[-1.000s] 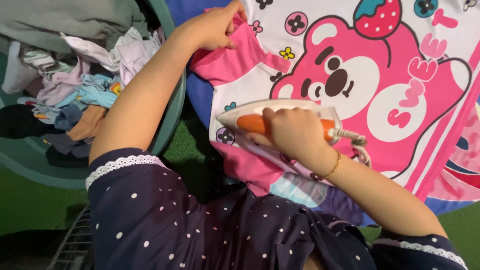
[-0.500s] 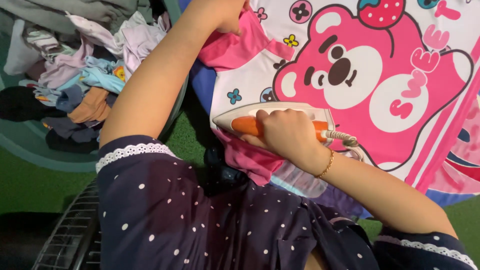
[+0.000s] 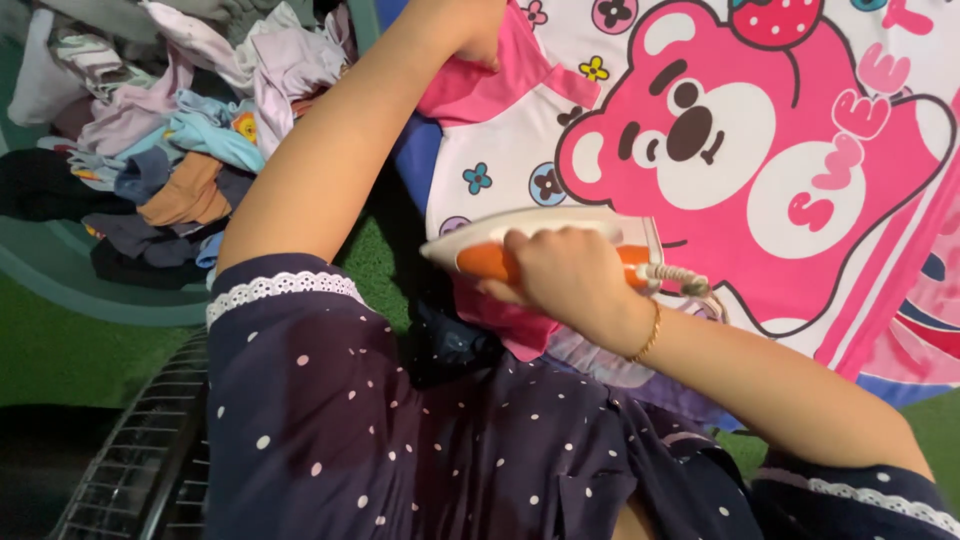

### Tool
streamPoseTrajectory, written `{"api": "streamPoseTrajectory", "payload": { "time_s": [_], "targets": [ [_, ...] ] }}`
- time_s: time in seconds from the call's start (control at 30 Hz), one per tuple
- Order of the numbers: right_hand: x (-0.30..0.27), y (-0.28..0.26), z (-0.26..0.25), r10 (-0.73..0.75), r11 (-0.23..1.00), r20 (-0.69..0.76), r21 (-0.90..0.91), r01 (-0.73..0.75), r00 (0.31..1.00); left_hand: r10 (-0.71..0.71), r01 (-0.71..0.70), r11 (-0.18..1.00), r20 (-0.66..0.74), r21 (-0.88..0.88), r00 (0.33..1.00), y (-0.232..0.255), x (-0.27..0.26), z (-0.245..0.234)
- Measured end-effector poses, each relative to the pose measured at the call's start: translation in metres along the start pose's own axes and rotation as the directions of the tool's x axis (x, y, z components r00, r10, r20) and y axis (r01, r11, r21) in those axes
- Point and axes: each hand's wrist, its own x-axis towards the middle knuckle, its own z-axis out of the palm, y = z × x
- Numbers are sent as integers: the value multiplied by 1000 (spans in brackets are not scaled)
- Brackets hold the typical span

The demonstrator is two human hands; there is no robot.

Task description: Iron a child's shirt on a flat surface.

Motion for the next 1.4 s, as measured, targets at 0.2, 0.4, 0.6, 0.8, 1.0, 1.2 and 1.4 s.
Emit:
{"api": "streamPoseTrajectory", "payload": {
  "time_s": [0.2, 0.4, 0.6, 0.8, 1.0, 1.2, 1.4],
  "targets": [
    [-45, 19, -13, 99, 995, 145, -34, -95, 984, -114, 122, 985, 75, -125, 991, -1, -5, -2],
    [-118, 76, -9, 416, 908, 41, -74, -412, 909, -212, 177, 970, -229, -166, 950, 3, -9, 29],
    [-156, 130, -7, 682, 704, -79, -199, -682, 727, -237, 249, 966, -638, -74, 733, 27, -18, 70],
    [-176, 114, -6, 250, 967, 19, -56, -248, 968, -465, -10, 859, -786, -513, 408, 114, -148, 14],
    [-164, 120, -7, 571, 809, -89, -106, -578, 816, -503, -127, 834, -835, -537, 223, 137, -212, 94],
    [-170, 152, 4, 591, 790, -132, -105, -604, 796, -354, -222, 880, -891, -420, 284, 135, -251, 173],
    [-171, 112, -18, 238, 971, 56, -48, -236, 970, -663, -259, 283, -384, -923, 642, 129, -258, 246]
  ]
}}
